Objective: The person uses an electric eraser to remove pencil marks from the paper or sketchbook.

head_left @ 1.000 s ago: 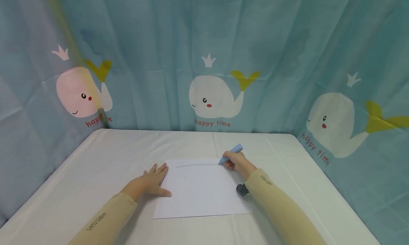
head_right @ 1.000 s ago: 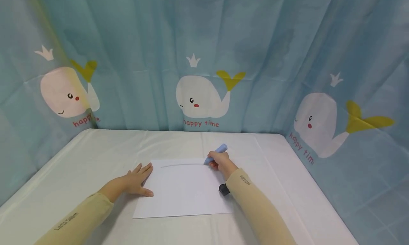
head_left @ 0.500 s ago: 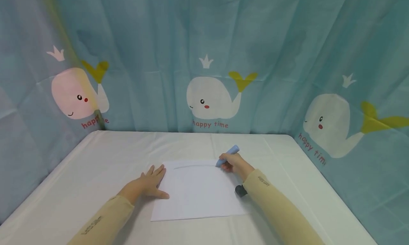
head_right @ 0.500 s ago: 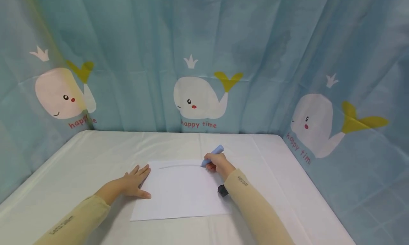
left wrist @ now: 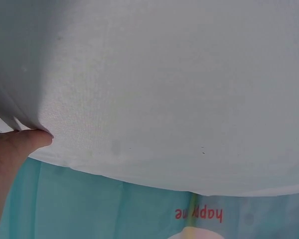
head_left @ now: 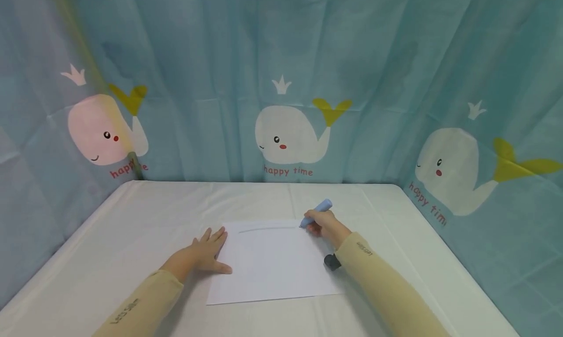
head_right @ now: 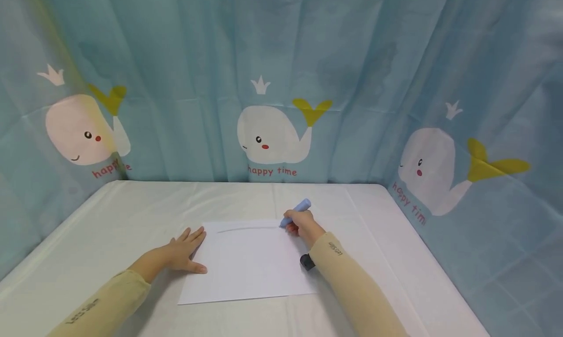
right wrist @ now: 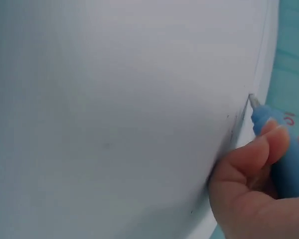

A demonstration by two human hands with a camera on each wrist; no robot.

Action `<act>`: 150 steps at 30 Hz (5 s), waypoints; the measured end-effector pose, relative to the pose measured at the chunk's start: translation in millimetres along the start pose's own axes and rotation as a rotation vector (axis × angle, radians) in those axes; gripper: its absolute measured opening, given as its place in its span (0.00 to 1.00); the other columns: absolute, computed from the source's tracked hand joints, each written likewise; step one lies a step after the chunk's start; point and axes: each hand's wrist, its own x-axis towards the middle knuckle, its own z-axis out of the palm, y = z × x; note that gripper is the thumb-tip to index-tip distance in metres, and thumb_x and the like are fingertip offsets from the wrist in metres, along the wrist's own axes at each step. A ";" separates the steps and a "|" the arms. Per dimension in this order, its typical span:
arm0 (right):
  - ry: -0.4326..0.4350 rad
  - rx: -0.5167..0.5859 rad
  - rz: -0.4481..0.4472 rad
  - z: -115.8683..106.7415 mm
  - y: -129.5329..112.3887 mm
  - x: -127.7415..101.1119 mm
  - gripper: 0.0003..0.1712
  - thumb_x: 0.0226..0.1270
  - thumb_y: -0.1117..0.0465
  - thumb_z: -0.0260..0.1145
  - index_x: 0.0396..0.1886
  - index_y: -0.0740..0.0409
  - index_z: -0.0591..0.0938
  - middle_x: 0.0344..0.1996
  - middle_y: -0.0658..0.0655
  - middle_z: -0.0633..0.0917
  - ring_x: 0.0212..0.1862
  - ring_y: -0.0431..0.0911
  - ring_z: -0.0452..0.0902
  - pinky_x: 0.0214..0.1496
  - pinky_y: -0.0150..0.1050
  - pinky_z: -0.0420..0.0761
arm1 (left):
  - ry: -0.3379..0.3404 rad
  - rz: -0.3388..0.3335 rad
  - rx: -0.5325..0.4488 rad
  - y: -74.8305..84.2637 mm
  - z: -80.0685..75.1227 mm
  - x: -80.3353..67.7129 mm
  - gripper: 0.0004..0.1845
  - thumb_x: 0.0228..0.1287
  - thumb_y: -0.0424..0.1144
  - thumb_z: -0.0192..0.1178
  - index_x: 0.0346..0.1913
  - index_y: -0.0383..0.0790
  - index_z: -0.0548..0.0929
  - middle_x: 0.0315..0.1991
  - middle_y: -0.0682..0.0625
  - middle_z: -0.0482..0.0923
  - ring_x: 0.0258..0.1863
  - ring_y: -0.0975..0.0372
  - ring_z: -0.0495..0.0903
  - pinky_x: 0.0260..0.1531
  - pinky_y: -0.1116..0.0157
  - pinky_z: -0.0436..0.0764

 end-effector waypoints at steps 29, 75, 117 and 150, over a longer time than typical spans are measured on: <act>-0.002 0.043 -0.018 12.9 0.3 -1.3 0.13 0.61 0.65 0.65 0.41 0.71 0.77 0.16 0.55 0.78 0.16 0.39 0.72 0.22 0.28 0.74 | 0.023 -0.017 0.011 -0.7 4.2 0.9 0.60 0.47 0.64 0.70 0.72 0.25 0.56 0.74 0.31 0.47 0.70 0.29 0.41 0.59 0.28 0.47; 0.009 0.031 -0.011 17.9 -2.7 -3.0 0.16 0.62 0.65 0.66 0.45 0.72 0.76 0.17 0.54 0.78 0.17 0.38 0.71 0.22 0.28 0.72 | 0.020 -0.005 -0.001 0.8 0.1 -3.6 0.61 0.47 0.64 0.70 0.71 0.23 0.55 0.74 0.29 0.46 0.70 0.29 0.40 0.59 0.27 0.47; 0.028 0.074 -0.014 19.1 -1.4 -1.6 0.18 0.61 0.65 0.64 0.48 0.72 0.76 0.18 0.54 0.78 0.17 0.39 0.71 0.22 0.29 0.72 | 0.018 0.030 -0.061 -7.0 4.8 1.2 0.66 0.44 0.71 0.67 0.71 0.23 0.54 0.75 0.30 0.43 0.70 0.28 0.37 0.57 0.26 0.42; 0.021 0.039 0.001 20.1 -0.7 -1.3 0.15 0.62 0.65 0.66 0.43 0.71 0.77 0.17 0.54 0.78 0.18 0.39 0.72 0.24 0.29 0.73 | 0.022 0.009 -0.026 -3.6 4.4 -0.4 0.63 0.46 0.68 0.68 0.72 0.24 0.55 0.74 0.30 0.46 0.70 0.29 0.39 0.58 0.27 0.45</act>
